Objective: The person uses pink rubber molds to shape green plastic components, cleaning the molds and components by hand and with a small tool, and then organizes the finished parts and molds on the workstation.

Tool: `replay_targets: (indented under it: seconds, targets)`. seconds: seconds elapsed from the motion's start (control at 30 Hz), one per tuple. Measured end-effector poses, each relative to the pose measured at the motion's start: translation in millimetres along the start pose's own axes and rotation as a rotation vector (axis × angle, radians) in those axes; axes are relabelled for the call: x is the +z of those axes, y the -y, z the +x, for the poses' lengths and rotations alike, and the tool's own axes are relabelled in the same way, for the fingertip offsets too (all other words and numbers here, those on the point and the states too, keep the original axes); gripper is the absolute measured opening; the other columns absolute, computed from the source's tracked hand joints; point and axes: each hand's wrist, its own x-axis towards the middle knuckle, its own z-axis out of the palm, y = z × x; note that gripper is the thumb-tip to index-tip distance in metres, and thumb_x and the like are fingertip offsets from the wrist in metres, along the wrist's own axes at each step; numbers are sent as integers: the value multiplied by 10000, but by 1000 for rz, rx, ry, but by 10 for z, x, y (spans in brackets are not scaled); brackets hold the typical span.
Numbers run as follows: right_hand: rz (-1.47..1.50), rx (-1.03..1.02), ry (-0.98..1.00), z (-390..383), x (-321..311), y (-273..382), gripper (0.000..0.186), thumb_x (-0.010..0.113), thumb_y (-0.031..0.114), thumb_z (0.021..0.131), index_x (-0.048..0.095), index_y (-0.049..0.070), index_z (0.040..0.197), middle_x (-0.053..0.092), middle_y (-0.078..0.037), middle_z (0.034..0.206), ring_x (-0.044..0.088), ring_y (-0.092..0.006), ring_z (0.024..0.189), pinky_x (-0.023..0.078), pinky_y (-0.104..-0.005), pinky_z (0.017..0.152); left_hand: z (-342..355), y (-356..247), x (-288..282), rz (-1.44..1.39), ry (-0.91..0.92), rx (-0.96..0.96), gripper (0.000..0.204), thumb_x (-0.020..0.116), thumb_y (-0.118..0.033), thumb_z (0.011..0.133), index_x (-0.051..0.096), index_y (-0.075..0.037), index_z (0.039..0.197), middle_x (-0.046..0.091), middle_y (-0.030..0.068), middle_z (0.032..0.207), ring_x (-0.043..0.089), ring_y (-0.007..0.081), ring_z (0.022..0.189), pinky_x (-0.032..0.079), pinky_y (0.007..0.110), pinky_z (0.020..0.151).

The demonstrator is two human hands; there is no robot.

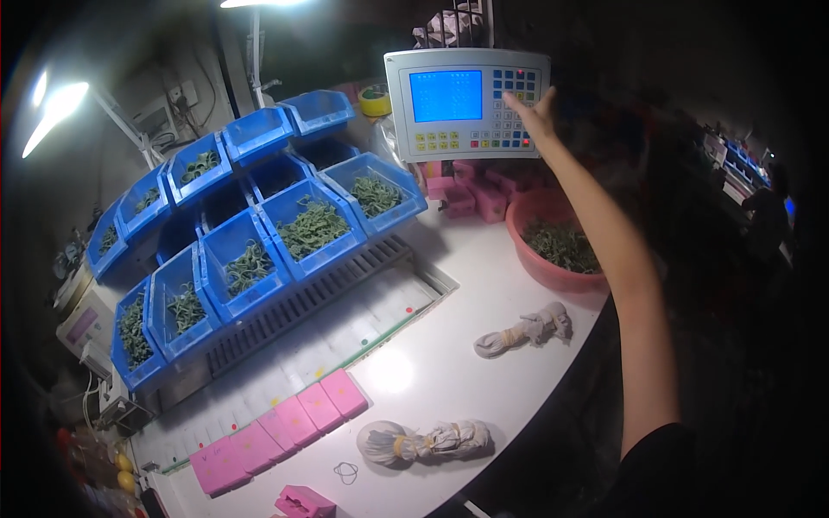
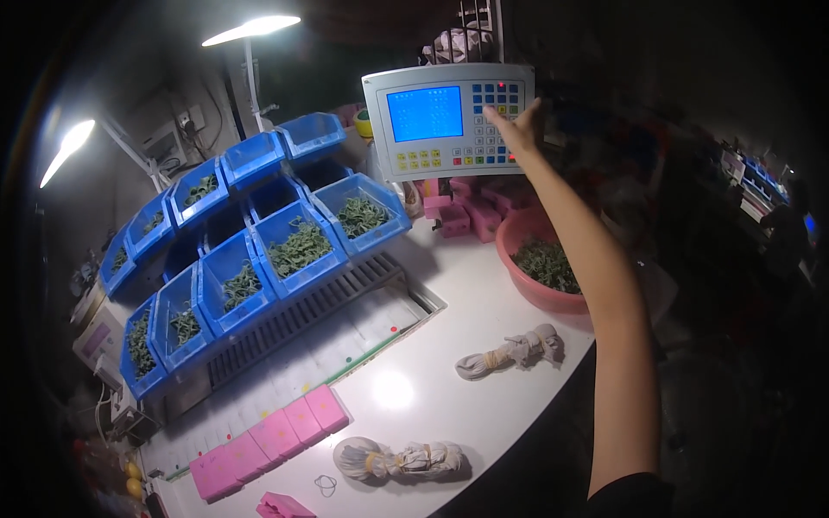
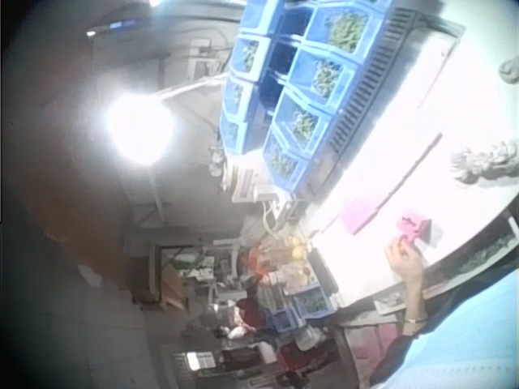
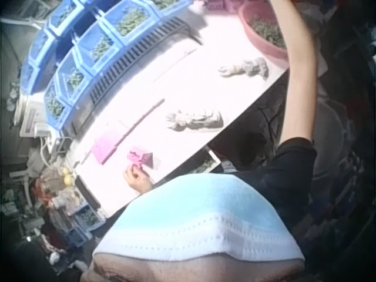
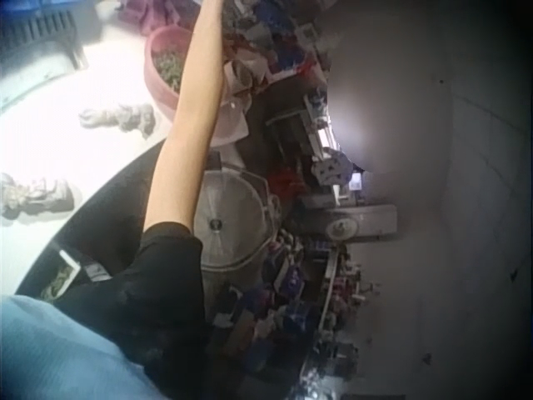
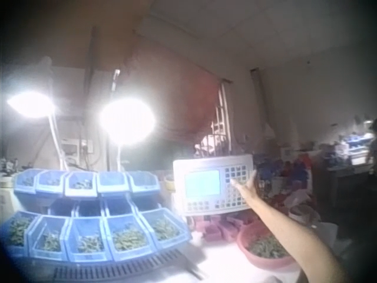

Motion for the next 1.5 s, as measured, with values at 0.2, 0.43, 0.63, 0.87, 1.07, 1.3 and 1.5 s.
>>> replay_targets:
  seconds: [0.2, 0.43, 0.63, 0.87, 1.07, 1.3, 1.5]
  targets:
    - [-83, -66, 10, -294, -101, 400, 1116, 809, 336, 587, 117, -129, 1329, 418, -271, 1214, 446, -326, 1141, 353, -355, 978, -13, 8, -16, -6, 5, 11, 142, 513, -74, 864, 595, 27, 922, 505, 119, 906, 502, 199, 700, 417, 292, 577]
    - [-348, -219, -136, -189, 34, 194, 1048, 807, 327, 603, 174, -106, 1318, 413, -284, 1227, 458, -323, 1132, 374, -352, 959, -19, 6, -15, 27, 8, -53, 153, 508, -84, 869, 598, 22, 934, 508, 117, 911, 511, 201, 731, 427, 293, 602]
    - [91, 128, 272, -298, -499, -22, 511, 743, 202, 708, 473, -29, 1075, 600, -130, 1001, 586, -196, 899, 459, -302, 806, -82, 30, 14, 12, 22, -81, 164, 512, -104, 874, 605, 12, 946, 512, 125, 930, 514, 218, 773, 431, 308, 645]
    - [54, 306, 312, -438, -452, -252, 295, 717, 118, 732, 563, -20, 942, 631, -110, 882, 599, -167, 788, 465, -285, 729, 16, 152, 121, -50, -47, 50, 145, 572, -19, 813, 586, 26, 950, 512, 142, 928, 530, 227, 772, 450, 306, 642]
    - [-312, 346, 146, -221, -560, -529, 552, 759, 360, 688, 607, -59, 1012, 629, -102, 968, 571, -186, 849, 432, -313, 778, 84, -197, -78, -147, 39, -81, 140, 487, 52, 823, 547, 39, 949, 500, 155, 984, 527, 289, 925, 448, 332, 759]
    - [48, 113, 626, -2154, -305, 657, 339, 610, 154, 835, 557, -2, 1131, 568, -132, 1132, 535, -181, 1055, 403, -283, 910, 137, -265, -46, -265, 56, -5, 309, 537, 50, 770, 547, 23, 1077, 466, 165, 1104, 524, 276, 989, 465, 340, 836]
    - [264, -426, 1146, -3674, -486, 2408, 252, 601, -25, 734, 592, -2, 984, 593, -150, 973, 600, -268, 860, 484, -318, 735, -123, -109, -305, -92, 35, -42, 348, 570, 71, 745, 550, 18, 1088, 476, 150, 1119, 531, 264, 984, 462, 317, 838]
